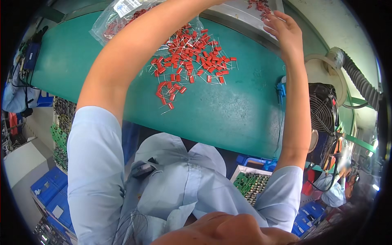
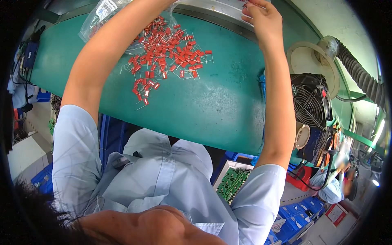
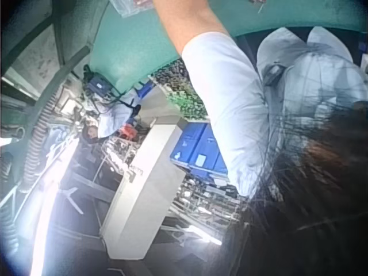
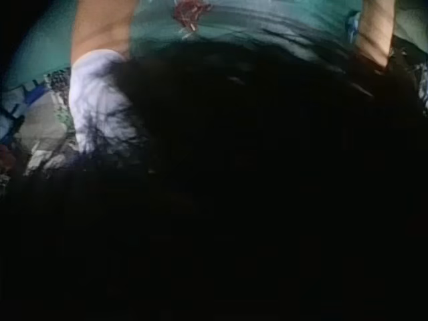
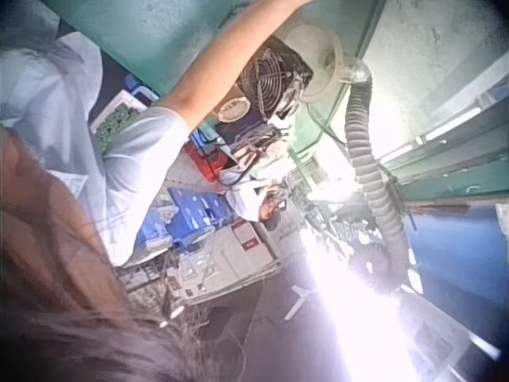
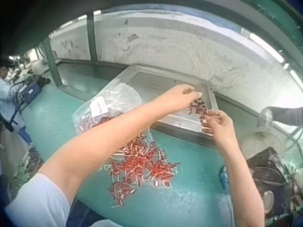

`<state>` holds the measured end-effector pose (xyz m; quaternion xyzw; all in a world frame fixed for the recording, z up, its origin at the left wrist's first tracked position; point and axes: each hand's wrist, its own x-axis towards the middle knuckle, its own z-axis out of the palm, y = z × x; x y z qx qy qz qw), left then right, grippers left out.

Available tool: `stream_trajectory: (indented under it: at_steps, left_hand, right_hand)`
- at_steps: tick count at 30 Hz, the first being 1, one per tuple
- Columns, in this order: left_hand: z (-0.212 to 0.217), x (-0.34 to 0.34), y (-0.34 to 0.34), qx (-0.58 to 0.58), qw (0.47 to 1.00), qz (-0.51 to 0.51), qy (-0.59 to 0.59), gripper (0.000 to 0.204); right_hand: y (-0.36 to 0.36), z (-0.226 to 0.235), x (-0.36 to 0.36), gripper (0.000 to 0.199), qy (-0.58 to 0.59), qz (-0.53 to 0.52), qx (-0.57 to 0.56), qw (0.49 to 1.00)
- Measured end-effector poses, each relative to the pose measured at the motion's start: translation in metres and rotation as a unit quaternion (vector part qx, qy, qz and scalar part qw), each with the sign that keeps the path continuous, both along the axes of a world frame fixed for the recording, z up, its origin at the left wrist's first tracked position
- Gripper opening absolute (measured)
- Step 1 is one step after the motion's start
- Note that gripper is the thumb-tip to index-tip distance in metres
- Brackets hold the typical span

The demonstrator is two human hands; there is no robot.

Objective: Sorting and inspecting small electronic components at a manual assembly station.

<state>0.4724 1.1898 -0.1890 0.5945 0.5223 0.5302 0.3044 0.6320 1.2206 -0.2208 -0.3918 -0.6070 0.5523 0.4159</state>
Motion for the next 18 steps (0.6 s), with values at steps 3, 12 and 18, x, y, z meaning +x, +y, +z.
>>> stream_trajectory:
  at_steps: [3,12,18]
  left_hand:
    - [-0.009,-0.011,-0.022,0.071,0.984,0.039,0.156,0.044]
    - [-0.076,-0.024,-0.163,0.075,0.968,0.078,0.226,0.03]
    - [-0.108,-0.05,-0.193,0.166,0.931,0.199,0.259,0.022]
  right_hand:
    - [-0.009,-0.028,0.037,0.018,-0.146,0.138,0.202,0.958]
    - [-0.091,-0.073,0.058,0.016,-0.237,0.306,0.264,0.884]
    - [-0.086,-0.068,0.044,0.016,-0.28,0.298,0.204,0.89]
